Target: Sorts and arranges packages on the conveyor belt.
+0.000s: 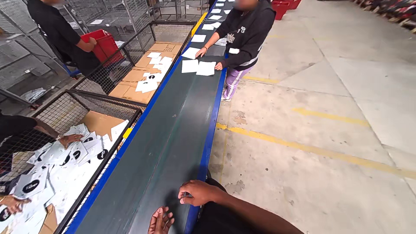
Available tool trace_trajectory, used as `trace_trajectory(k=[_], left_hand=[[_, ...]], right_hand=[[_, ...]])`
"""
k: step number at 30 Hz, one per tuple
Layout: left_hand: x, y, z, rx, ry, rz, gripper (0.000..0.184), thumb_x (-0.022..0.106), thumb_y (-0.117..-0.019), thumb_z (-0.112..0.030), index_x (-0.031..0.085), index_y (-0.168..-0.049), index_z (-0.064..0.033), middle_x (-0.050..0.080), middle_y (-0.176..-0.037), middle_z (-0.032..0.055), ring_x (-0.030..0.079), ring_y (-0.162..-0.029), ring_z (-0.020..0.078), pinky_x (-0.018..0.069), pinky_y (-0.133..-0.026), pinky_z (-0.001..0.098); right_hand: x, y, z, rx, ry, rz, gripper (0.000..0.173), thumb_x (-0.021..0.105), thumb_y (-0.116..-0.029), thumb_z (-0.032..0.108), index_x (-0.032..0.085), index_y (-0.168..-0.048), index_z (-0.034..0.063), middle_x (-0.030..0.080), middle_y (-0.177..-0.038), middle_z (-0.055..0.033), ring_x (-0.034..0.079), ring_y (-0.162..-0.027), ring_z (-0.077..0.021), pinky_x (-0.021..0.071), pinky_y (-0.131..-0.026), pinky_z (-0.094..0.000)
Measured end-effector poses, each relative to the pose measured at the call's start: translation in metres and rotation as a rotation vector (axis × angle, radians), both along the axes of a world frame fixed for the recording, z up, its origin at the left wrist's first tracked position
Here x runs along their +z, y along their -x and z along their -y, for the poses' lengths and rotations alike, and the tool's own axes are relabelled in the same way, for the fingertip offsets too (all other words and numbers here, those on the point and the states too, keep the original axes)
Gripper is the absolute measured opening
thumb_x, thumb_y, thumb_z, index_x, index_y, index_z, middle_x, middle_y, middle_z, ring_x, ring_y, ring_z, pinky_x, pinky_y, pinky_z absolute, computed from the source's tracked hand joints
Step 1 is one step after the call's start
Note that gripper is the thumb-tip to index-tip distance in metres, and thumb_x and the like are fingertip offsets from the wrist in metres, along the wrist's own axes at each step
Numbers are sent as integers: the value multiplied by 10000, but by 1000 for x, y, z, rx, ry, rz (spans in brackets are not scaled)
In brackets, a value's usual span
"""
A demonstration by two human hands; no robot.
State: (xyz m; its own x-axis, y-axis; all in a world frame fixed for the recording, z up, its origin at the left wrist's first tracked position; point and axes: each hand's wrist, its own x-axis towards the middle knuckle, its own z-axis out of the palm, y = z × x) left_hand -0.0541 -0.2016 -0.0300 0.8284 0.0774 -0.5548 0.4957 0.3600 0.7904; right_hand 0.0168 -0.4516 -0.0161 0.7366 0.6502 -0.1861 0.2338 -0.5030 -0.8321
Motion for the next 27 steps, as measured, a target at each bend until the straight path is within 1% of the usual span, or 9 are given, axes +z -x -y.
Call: trace_trajectory(k=[3, 8, 12, 17, 22, 27], left_hand=[[1, 0, 1, 15, 1, -15, 262, 443, -1092, -199, 548, -1243, -13, 703, -1085, 136, 725, -814, 234, 627, -726, 391], [1, 2, 3, 37, -1, -37, 258, 462, -1088, -200, 566, -1232, -14, 706, -1083, 149, 729, -816, 252, 630, -725, 401], [-2, 3, 3, 24, -9, -50, 256, 464, -1090, -213, 562, -1229, -22, 708, -1081, 132, 731, -811, 237, 632, -722, 388], [-3, 1, 3, 16, -24, -67, 258, 443, -1096, -219, 558, -1231, -32, 709, -1078, 123, 732, -801, 226, 634, -715, 385], [-4, -3, 0, 8, -42, -75, 257, 436, -1096, -217, 551, -1235, -33, 706, -1082, 116, 732, -809, 221, 635, -722, 388], [-2, -4, -1, 16, -45, -83, 264, 442, -1094, -221, 550, -1248, -36, 702, -1092, 114, 731, -824, 225, 633, -733, 393]], right_hand=[[-1, 0, 0, 3, 12, -15, 305, 560, -1046, 368, 694, -1191, 135, 709, -1152, -77, 658, -1133, -254, 507, -1011, -523], [-4, -1, 1, 22, 22, -28, 318, 554, -1049, 377, 689, -1204, 133, 706, -1157, -82, 661, -1123, -256, 514, -1000, -517], [-10, -2, 2, 15, 18, -35, 312, 562, -1048, 373, 690, -1198, 131, 708, -1152, -82, 661, -1130, -259, 518, -990, -524], [-15, -8, 1, 14, -4, -31, 299, 573, -1046, 349, 692, -1197, 120, 706, -1146, -95, 668, -1099, -264, 526, -973, -521], [-15, -17, 0, 11, -8, -37, 293, 586, -1040, 334, 695, -1199, 113, 706, -1154, -101, 670, -1098, -267, 527, -972, -523], [-15, -23, 1, 18, 3, -55, 297, 580, -1041, 352, 695, -1197, 126, 705, -1140, -94, 675, -1073, -264, 536, -953, -524]])
